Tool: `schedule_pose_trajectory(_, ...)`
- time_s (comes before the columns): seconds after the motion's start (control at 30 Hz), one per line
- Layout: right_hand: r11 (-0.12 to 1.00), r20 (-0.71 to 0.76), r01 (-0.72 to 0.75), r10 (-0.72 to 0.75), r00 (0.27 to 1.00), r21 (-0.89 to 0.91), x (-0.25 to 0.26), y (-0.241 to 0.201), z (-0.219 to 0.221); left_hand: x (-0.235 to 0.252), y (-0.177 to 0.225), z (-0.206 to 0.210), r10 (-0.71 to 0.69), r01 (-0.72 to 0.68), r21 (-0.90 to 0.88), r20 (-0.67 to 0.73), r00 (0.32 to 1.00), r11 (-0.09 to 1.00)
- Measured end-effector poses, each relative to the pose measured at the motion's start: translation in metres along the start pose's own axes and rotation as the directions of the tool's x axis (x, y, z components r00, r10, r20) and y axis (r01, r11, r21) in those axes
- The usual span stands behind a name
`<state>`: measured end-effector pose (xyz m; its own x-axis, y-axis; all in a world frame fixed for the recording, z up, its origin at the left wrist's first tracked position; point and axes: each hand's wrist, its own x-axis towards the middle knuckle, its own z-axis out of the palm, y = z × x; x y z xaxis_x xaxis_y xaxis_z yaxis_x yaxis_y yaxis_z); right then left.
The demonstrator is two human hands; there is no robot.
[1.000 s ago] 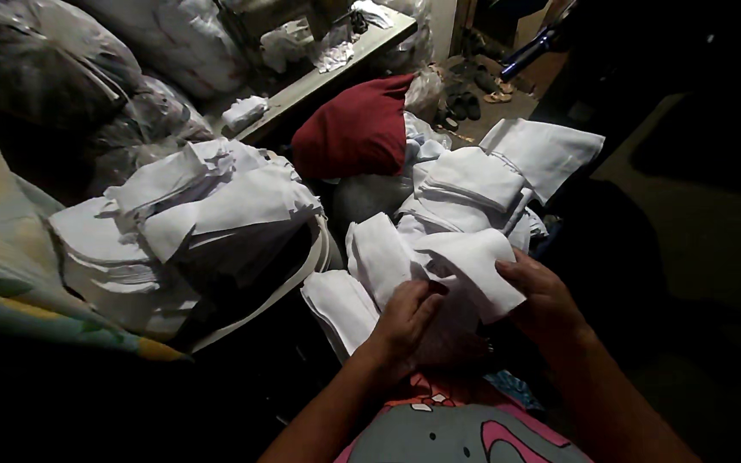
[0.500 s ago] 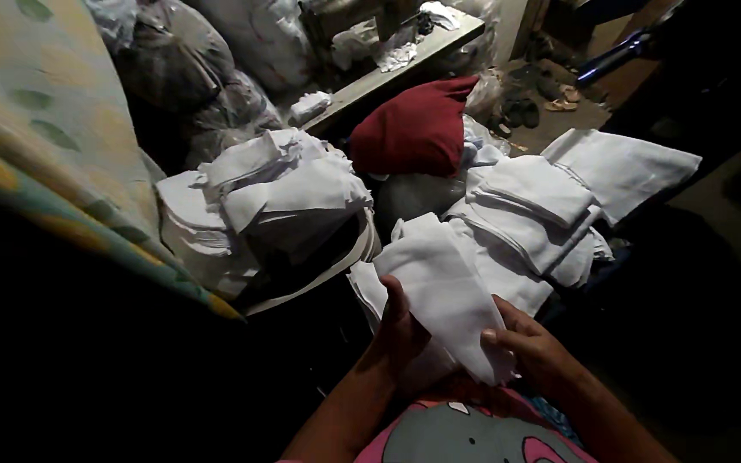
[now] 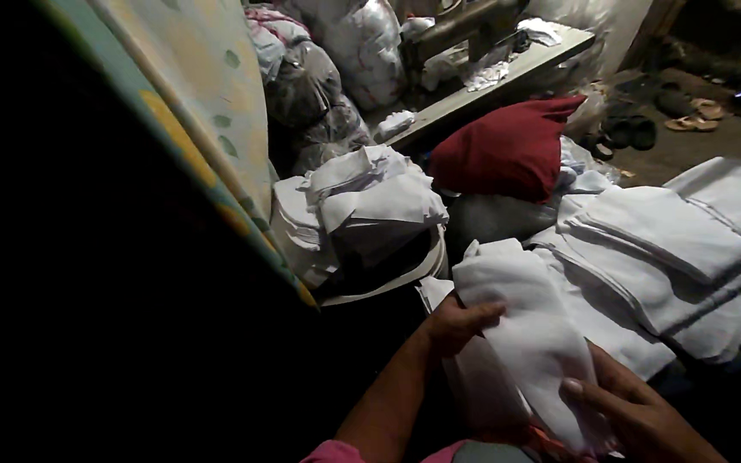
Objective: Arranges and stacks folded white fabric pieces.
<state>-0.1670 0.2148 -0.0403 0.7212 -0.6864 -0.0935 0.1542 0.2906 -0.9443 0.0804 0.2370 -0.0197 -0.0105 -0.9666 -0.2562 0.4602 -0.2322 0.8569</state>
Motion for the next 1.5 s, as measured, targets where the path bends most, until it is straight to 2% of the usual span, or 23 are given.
schedule_pose_trajectory(0.1,0.989,-0.103,-0.068,0.055,0.993,-0.133,0.006,0.008,-0.002,0.012,0.032,-0.008,0.123,-0.099,0.107,-0.240,0.963,0.989)
schedule_pose_trajectory(0.23,0.984,-0.144,-0.135,0.117,0.983,-0.118,-0.001,0.007,-0.011,0.041,0.080,-0.042,0.327,-0.203,0.283,-0.518,0.790,0.938)
schedule_pose_trajectory(0.33,0.982,-0.200,-0.149,0.123,0.972,-0.119,-0.009,0.009,-0.020,0.072,0.128,-0.069,0.454,-0.327,0.316,-0.602,0.656,0.891)
schedule_pose_trajectory(0.5,0.979,-0.261,-0.172,0.138,0.956,-0.111,-0.016,0.006,-0.024,0.119,0.205,-0.125,0.568,-0.620,0.197,-0.665,0.485,0.759)
schedule_pose_trajectory(0.57,0.981,-0.271,-0.169,0.138,0.953,-0.094,-0.017,0.007,-0.026,0.138,0.210,-0.157,0.605,-0.733,0.174,-0.702,0.377,0.658)
schedule_pose_trajectory(0.63,0.980,-0.278,-0.177,0.145,0.949,-0.094,-0.018,0.008,-0.028,0.156,0.194,-0.189,0.485,-0.723,0.133,-0.819,0.305,0.678)
schedule_pose_trajectory(0.7,0.978,-0.292,-0.182,0.146,0.945,-0.100,-0.018,0.007,-0.030,0.166,0.168,-0.211,0.318,-0.647,0.047,-0.896,0.309,0.761)
schedule_pose_trajectory(0.77,0.976,-0.312,-0.190,0.148,0.938,-0.108,-0.019,0.005,-0.033,0.171,0.154,-0.224,0.255,-0.613,0.024,-0.921,0.293,0.790)
schedule_pose_trajectory(0.87,0.971,-0.339,-0.204,0.152,0.928,-0.123,-0.019,0.002,-0.037,0.177,0.162,-0.225,0.299,-0.531,0.124,-0.919,0.256,0.838)
schedule_pose_trajectory(0.97,0.972,-0.376,-0.198,0.138,0.916,-0.127,-0.014,0.005,-0.039,0.179,0.172,-0.224,0.398,-0.529,0.205,-0.874,0.280,0.823)
schedule_pose_trajectory(1.1,0.972,-0.428,-0.181,0.101,0.898,-0.152,-0.010,0.015,-0.043,0.181,0.158,-0.230,0.346,-0.525,0.151,-0.891,0.294,0.837)
schedule_pose_trajectory(1.2,0.955,-0.487,-0.208,0.083,0.869,-0.209,-0.005,0.013,-0.051,0.179,0.159,-0.230,0.380,-0.547,0.173,-0.878,0.291,0.819)
schedule_pose_trajectory(1.27,0.944,-0.529,-0.235,0.081,0.845,-0.231,-0.004,0.010,-0.057,0.175,0.162,-0.214,0.373,-0.575,0.136,-0.872,0.317,0.807)
schedule_pose_trajectory(1.4,0.939,-0.554,-0.269,0.110,0.825,-0.214,-0.003,0.008,-0.061,0.177,0.162,-0.197,0.284,-0.566,0.000,-0.865,0.413,0.824)
schedule_pose_trajectory(1.5,0.945,-0.555,-0.260,0.110,0.824,-0.199,-0.003,0.004,-0.063,0.185,0.164,-0.202,0.305,-0.634,-0.033,-0.856,0.417,0.773)
